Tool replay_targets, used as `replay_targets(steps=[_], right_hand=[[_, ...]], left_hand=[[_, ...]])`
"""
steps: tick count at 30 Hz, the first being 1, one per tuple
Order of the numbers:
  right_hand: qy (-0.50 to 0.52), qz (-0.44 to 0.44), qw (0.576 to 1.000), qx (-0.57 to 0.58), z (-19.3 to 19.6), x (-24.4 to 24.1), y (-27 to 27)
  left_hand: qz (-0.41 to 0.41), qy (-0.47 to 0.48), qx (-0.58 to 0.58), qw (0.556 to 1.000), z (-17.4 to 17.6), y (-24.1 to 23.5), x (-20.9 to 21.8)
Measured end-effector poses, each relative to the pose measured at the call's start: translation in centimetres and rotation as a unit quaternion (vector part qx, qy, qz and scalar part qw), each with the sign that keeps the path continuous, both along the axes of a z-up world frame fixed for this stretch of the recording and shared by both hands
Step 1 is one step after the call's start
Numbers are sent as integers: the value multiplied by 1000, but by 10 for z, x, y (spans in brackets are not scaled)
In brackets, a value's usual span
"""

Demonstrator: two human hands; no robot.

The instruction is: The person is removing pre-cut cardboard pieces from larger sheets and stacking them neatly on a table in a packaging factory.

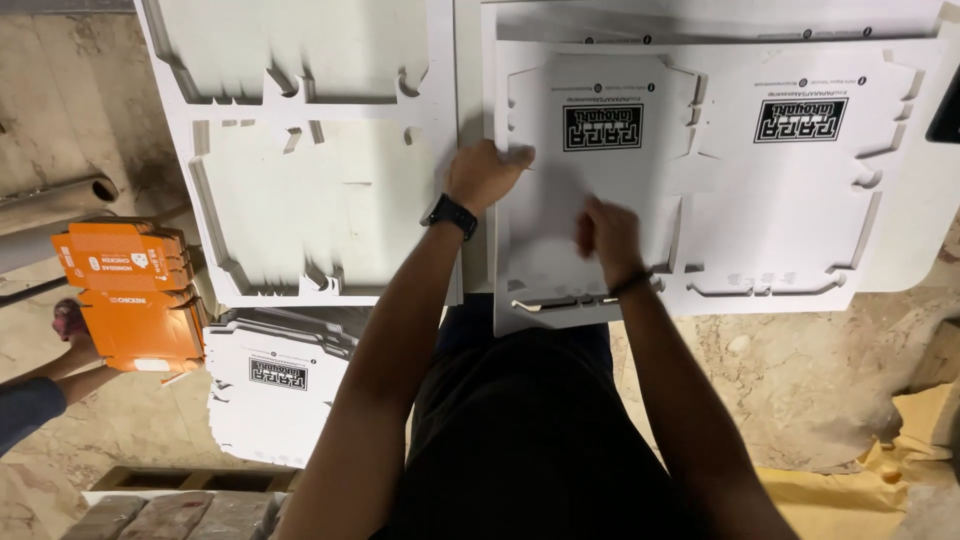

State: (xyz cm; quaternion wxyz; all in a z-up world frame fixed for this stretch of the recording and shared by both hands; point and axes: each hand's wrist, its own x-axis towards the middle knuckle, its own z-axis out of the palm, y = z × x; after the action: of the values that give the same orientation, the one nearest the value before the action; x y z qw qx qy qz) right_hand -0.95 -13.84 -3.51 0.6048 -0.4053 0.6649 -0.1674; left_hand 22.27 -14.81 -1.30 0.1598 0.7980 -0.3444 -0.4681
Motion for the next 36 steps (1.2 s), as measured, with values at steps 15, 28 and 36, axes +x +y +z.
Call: replay_targets(steps=[15,28,36], right_hand=[[117,169,968,141,-2,88,-68],[132,269,939,169,47,83,-52],[139,278,937,160,56,83,-55]], left_hand=[[-117,-229,-25,966,-32,11,-22],[-80,-81,48,992,-2,41,-24],[-74,-88,110,987,19,40,-44]])
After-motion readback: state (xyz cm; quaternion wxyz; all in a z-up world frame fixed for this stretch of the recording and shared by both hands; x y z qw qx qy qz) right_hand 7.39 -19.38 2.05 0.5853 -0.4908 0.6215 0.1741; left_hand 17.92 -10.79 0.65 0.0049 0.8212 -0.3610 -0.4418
